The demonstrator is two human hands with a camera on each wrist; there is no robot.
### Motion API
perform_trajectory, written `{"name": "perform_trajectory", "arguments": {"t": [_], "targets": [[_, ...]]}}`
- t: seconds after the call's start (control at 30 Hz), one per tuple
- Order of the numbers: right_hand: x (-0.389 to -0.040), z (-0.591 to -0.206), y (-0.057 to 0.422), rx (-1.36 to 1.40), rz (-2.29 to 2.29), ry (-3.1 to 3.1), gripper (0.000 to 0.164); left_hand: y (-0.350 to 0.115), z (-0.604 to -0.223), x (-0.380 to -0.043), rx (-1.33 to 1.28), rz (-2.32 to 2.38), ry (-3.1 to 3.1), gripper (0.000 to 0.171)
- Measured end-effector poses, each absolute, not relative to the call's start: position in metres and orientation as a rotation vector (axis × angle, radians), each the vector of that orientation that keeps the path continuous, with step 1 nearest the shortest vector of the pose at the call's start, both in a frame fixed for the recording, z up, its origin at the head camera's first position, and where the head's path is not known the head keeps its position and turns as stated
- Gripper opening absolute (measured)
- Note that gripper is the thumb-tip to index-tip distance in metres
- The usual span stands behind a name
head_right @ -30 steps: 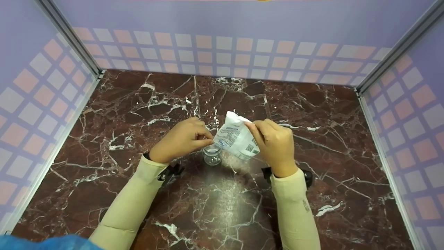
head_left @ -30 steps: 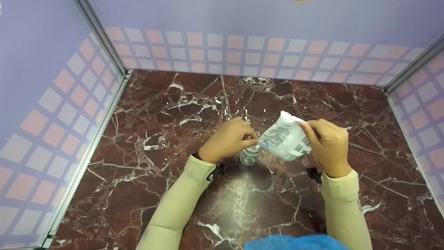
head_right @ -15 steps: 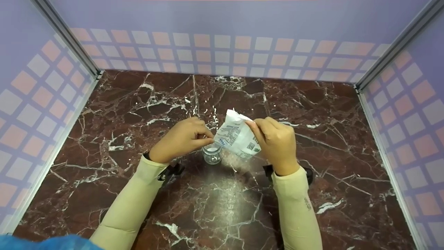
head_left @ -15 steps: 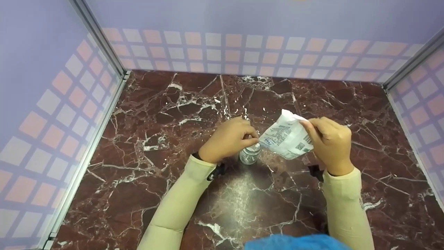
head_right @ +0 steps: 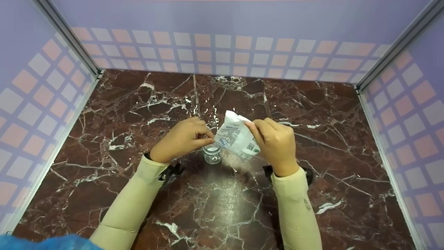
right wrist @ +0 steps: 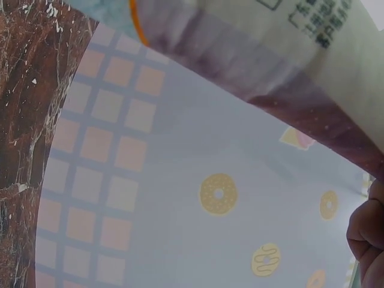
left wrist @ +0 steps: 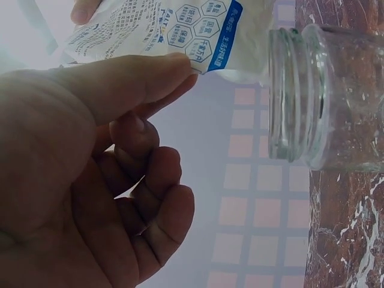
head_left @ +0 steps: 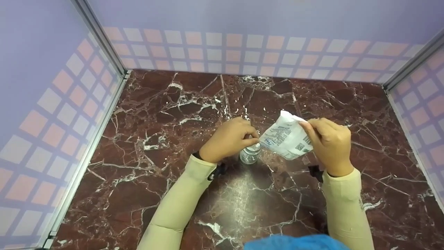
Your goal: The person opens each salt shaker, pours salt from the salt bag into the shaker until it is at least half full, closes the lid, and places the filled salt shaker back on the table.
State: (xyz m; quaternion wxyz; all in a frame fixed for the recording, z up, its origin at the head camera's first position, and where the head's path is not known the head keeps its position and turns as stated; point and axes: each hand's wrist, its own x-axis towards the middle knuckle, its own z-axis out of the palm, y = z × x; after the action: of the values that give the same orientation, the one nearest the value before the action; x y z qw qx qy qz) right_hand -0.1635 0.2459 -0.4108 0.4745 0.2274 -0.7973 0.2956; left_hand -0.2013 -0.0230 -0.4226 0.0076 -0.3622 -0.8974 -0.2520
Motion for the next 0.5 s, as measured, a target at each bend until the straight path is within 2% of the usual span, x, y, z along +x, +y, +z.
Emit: {"name": "perform_trajectory", "arguments": {"t": [0.5], "targets": [[-0.1622,-0.4112,0.2454,0.578,0.708,-1.945,0.049,-0.0230,-0.4240,-0.2021,-1.133,-0.776,-2.812,0.018]]}}
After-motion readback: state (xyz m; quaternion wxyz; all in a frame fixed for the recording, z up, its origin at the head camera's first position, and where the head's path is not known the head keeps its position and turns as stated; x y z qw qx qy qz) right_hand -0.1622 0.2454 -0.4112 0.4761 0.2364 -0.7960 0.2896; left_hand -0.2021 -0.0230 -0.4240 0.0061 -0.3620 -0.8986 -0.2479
